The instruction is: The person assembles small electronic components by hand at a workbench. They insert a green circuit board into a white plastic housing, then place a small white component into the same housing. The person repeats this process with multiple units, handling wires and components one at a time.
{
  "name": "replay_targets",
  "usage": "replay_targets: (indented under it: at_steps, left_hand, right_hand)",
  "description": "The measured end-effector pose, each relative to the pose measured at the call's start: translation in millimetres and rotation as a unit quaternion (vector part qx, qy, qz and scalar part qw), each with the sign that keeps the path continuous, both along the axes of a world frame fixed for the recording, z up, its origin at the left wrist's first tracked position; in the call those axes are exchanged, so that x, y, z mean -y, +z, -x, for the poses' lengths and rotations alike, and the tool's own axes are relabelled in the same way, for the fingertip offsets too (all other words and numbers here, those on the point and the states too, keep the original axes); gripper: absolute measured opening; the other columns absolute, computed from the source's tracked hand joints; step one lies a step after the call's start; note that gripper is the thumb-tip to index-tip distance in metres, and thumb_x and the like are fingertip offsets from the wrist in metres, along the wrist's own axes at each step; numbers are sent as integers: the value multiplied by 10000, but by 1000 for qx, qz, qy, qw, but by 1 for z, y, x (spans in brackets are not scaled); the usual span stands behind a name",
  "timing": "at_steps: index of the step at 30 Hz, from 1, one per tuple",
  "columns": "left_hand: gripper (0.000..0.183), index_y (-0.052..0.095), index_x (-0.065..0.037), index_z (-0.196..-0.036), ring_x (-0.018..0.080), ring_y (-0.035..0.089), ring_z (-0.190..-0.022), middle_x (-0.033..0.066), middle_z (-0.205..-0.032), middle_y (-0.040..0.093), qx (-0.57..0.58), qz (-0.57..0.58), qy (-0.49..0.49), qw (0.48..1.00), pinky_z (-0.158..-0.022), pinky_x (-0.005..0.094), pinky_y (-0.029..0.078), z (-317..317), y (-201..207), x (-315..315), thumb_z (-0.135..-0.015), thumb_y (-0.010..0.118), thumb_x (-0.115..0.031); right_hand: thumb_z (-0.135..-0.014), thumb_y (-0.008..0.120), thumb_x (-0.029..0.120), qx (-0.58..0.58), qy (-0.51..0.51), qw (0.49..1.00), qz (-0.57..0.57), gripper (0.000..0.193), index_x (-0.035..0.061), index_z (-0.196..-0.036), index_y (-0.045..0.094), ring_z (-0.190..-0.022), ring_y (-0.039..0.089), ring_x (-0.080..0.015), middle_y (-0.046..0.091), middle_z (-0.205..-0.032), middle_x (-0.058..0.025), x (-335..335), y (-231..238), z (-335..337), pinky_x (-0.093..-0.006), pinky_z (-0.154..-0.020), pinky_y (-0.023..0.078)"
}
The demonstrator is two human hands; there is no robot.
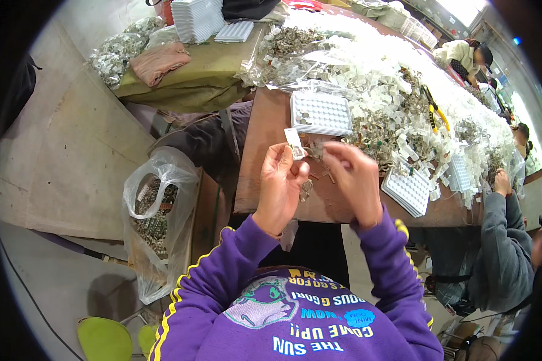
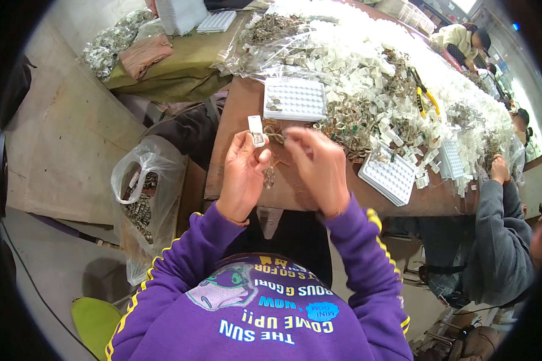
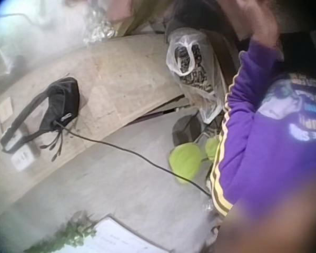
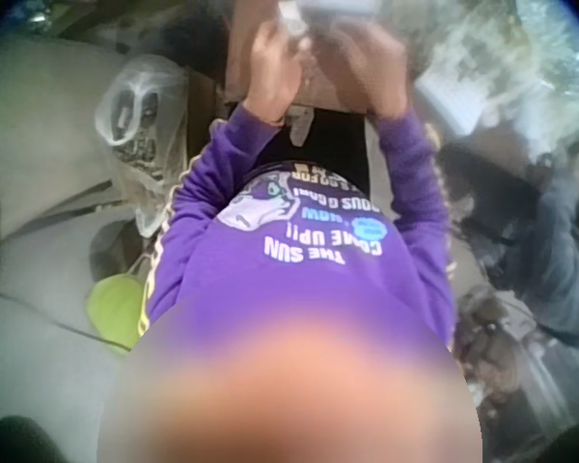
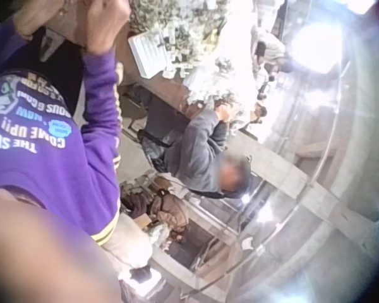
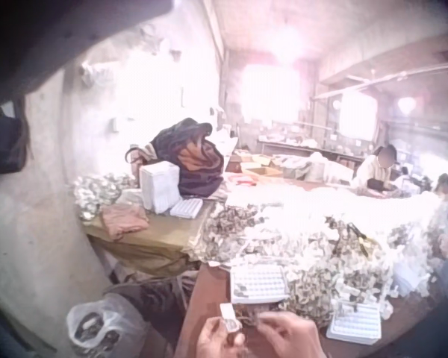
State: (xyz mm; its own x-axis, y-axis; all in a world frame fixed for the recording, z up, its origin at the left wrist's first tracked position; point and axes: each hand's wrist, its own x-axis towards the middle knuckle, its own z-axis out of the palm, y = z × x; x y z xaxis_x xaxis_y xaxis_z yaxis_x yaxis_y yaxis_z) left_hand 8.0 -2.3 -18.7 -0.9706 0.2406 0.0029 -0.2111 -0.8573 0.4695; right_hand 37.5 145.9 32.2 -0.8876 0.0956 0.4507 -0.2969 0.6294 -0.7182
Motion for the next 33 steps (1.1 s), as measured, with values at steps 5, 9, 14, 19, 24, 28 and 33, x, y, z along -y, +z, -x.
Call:
replay_targets:
  at_steps: [5, 9, 14, 19, 24, 28, 33]
  left_hand:
    - [107, 512, -89, -1070, 57, 416, -601, 53, -965, 629, 18, 21, 16, 999, -530, 179, 355, 17, -9, -6, -1022, 554, -176]
    - [99, 516, -96, -1086, 57, 428, -625, 59, -997, 641, 35, 46, -9, 998, -545, 180, 362, 10, -8, -3, -1023, 548, -165]
    - [133, 510, -105, -1107, 105, 532, -708, 83, -1016, 653, 29, 23, -39, 999, -586, 206, 411, 4, -12, 2, -1018, 561, -190]
    - [152, 507, -98, -1124, 149, 620, -811, 103, -1026, 658, 23, -5, -30, 999, -666, 251, 485, 6, -17, -3, -1017, 561, -191]
    - [157, 510, -84, -1133, 166, 642, -869, 107, -1030, 657, 11, -9, -29, 999, -757, 291, 517, 6, -19, -3, -1021, 551, -186]
    - [152, 518, -76, -1121, 164, 639, -868, 101, -1015, 655, -4, 9, -20, 1000, -784, 297, 515, 6, -20, -3, -1022, 551, -187]
    - [153, 524, -72, -1112, 160, 635, -861, 98, -1004, 654, -12, 5, -22, 1000, -792, 297, 517, 7, -20, -4, -1021, 551, -192]
  right_hand:
    - [-880, 652, 144, -50, -17, 986, -158, 152, 44, -974, 718, -781, 666, -351, 680, -905, -152, -5, -13, 87, -405, -702, 527]
    - [-845, 691, 171, -23, -31, 975, -219, 142, 46, -912, 710, -756, 673, -322, 678, -887, -129, -1, -22, 116, -398, -703, 525]
    - [-814, 689, 127, 11, -33, 985, -172, 109, 42, -882, 689, -750, 676, -282, 673, -861, -124, -4, -25, 124, -371, -702, 528]
    - [-805, 682, 89, -9, 11, 983, -181, 150, 32, -941, 708, -741, 676, -266, 668, -823, -123, -10, -22, 136, -362, -696, 529]
    - [-817, 681, 69, -33, 62, 972, -224, 158, 73, -967, 731, -752, 665, -300, 666, -840, -131, -10, -22, 139, -373, -693, 527]
    - [-816, 685, 70, -30, 45, 979, -198, 160, 85, -967, 735, -757, 669, -307, 669, -849, -131, -9, -24, 137, -376, -696, 531]
    - [-817, 688, 88, -34, 62, 976, -204, 156, 84, -965, 739, -761, 670, -314, 675, -866, -131, -7, -22, 139, -378, -706, 534]
